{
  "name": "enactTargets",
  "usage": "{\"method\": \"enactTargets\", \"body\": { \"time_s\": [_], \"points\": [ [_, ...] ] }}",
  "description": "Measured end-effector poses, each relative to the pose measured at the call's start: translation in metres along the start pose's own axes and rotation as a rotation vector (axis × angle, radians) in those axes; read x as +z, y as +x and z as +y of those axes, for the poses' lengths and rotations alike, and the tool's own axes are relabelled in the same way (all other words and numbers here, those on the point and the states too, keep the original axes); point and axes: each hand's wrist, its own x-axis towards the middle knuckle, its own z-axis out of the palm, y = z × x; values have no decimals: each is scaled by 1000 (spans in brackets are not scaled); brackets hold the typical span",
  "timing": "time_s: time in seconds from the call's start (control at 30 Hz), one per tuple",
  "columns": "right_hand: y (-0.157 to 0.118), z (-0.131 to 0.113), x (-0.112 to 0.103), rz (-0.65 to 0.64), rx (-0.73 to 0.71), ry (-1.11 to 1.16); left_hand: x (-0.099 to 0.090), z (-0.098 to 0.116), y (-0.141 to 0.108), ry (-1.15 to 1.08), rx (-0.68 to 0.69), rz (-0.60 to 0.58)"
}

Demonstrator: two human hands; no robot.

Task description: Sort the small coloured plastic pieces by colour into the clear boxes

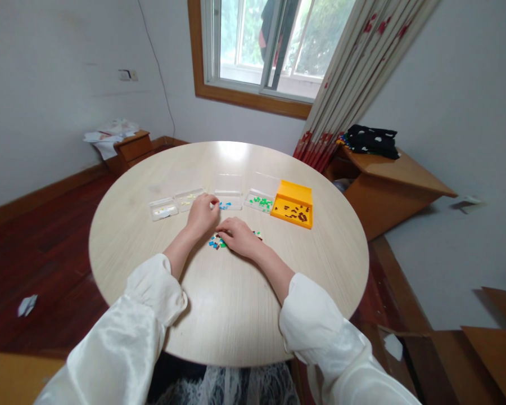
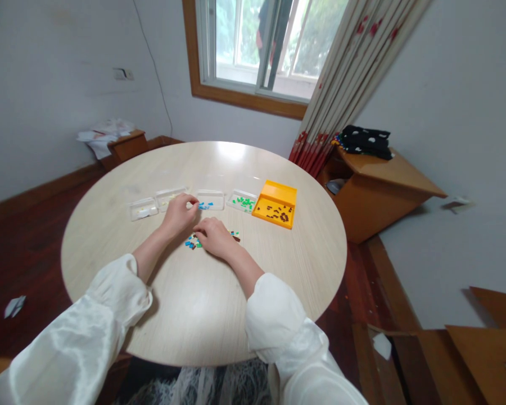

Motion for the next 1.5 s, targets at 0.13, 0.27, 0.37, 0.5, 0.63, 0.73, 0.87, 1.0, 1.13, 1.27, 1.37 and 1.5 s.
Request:
{"method": "enactTargets", "body": {
  "time_s": [0.13, 0.27, 0.37, 0.5, 0.63, 0.73, 0.87, 1.0, 1.13, 1.27, 1.37, 1.5],
  "points": [
    [1, 1, -1, -7, 25, 5, 0, 0, 0, -7, 7, 9],
    [1, 0, -2, -5, 62, 26, 0, 1, 0, -11, 1, 11],
    [1, -1, -3, 4, 101, 24, -1, 2, 0, -12, -6, -3],
    [1, -4, -4, -9, 133, 33, -1, 2, 0, -5, -12, -8],
    [0, -4, -4, 8, 138, 45, -1, 2, -1, -10, -10, 0],
    [-1, 0, -5, 71, 143, 100, -1, 3, -1, -22, -9, 2],
    [0, 7, -6, 203, 159, 176, -1, 3, 0, -40, -9, -3],
    [3, 15, -9, 320, 182, 202, 0, 4, 0, -81, -8, -49],
    [5, 22, -11, 407, 190, 216, 1, 6, -2, -161, 30, -134],
    [6, 28, -16, 473, 208, 201, 2, 6, -3, -166, 38, -148],
    [6, 34, -20, 486, 230, 143, 2, 4, -3, -140, 32, -143],
    [6, 41, -24, 500, 249, 73, 0, 4, -3, -121, 21, -135]
  ]
}}
